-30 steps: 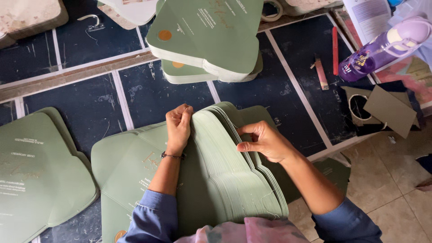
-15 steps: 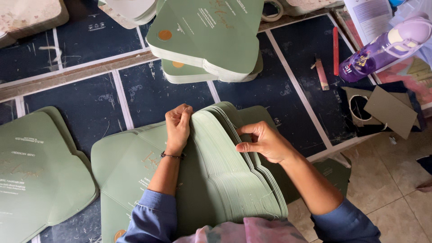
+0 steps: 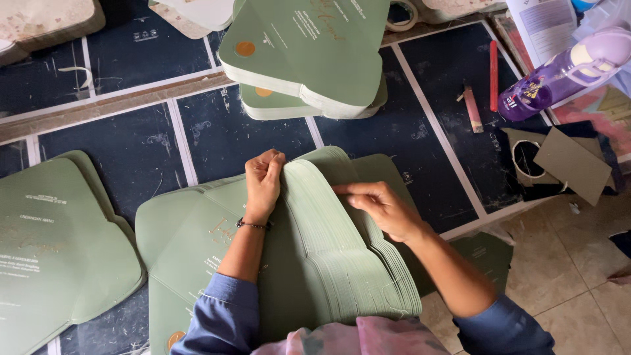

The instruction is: The person is sitting and handling a stack of green, heart-shaped paper items. They repeatedly lift the stack, fan through the edges to separate the sheets, and place them back down on the table.

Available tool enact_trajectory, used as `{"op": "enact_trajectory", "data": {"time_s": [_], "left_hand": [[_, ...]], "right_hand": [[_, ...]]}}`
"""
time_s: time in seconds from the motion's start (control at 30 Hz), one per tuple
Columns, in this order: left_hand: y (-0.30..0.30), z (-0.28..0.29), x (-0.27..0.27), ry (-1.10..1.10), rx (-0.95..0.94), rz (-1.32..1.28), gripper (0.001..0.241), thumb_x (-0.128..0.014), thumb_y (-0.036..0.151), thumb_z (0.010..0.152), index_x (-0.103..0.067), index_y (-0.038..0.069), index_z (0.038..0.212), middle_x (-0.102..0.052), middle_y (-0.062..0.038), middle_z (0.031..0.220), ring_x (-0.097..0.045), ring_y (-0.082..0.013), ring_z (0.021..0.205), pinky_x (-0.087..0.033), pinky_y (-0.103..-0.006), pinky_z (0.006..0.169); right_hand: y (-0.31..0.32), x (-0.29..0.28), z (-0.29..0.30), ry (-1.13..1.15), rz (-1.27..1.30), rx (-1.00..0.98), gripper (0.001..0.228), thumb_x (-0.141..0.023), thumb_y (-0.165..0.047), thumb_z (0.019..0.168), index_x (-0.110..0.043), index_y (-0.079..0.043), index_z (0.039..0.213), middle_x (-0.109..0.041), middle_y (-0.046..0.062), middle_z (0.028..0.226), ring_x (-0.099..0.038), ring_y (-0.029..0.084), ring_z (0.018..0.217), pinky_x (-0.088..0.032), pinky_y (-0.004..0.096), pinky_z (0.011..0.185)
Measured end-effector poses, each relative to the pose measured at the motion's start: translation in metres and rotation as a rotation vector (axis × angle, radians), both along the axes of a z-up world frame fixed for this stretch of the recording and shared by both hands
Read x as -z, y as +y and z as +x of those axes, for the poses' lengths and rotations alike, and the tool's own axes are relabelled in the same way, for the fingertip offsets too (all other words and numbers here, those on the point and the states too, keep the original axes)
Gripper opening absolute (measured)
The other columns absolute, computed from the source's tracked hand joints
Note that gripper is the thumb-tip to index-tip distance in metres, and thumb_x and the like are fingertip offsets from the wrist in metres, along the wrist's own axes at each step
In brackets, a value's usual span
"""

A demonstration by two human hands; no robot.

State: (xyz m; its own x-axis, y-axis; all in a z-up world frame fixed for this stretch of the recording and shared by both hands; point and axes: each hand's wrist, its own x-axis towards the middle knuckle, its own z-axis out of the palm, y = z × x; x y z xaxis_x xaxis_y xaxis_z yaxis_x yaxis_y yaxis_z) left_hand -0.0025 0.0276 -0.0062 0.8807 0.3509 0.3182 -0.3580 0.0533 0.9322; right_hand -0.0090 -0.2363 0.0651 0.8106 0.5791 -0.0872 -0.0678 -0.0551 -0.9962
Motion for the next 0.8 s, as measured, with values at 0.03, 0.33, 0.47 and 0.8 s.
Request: {"op": "enact_trajectory", "data": {"time_s": [0.03,0.33,0.47,0.8], "left_hand": [[0.0,0.0,0.0,0.0,0.001,-0.004,0.043,-0.058,0.005,0.101,-0.05,0.012,0.06,-0.041,0.002,0.058,-0.035,-0.0078,0.061,-0.029,-0.0255,0.055],[0.0,0.0,-0.003,-0.013,0.009,-0.043,0.042,-0.058,0.004,0.101,-0.05,0.013,0.06,-0.04,0.004,0.058,-0.034,-0.0068,0.061,-0.026,-0.025,0.055],[0.001,-0.001,0.0,-0.049,-0.001,-0.083,0.044,-0.06,0.003,0.1,-0.049,0.012,0.058,-0.039,0.002,0.057,-0.03,-0.0086,0.059,-0.026,-0.0258,0.055],[0.004,0.001,0.01,-0.072,0.0,-0.139,0.042,-0.059,0.002,0.099,-0.049,0.013,0.06,-0.04,0.003,0.058,-0.031,-0.0077,0.059,-0.025,-0.0252,0.055]], "right_hand": [[0.003,-0.011,-0.002,-0.026,-0.003,-0.007,0.039,-0.069,-0.007,0.09,-0.075,-0.001,0.128,-0.077,0.012,0.125,-0.059,0.017,0.12,-0.047,0.038,0.108],[0.001,-0.001,0.007,0.048,0.042,-0.061,0.055,-0.092,-0.007,0.073,-0.077,-0.005,0.126,-0.08,0.01,0.122,-0.065,0.017,0.119,-0.045,0.038,0.112],[0.001,0.001,0.006,0.095,0.066,-0.071,0.055,-0.091,-0.006,0.074,-0.077,-0.008,0.127,-0.079,0.008,0.125,-0.066,0.019,0.121,-0.043,0.039,0.113],[0.005,-0.013,0.002,0.059,0.058,-0.081,0.049,-0.092,-0.009,0.074,-0.079,-0.006,0.122,-0.08,0.007,0.12,-0.064,0.016,0.12,-0.043,0.04,0.114]]}}
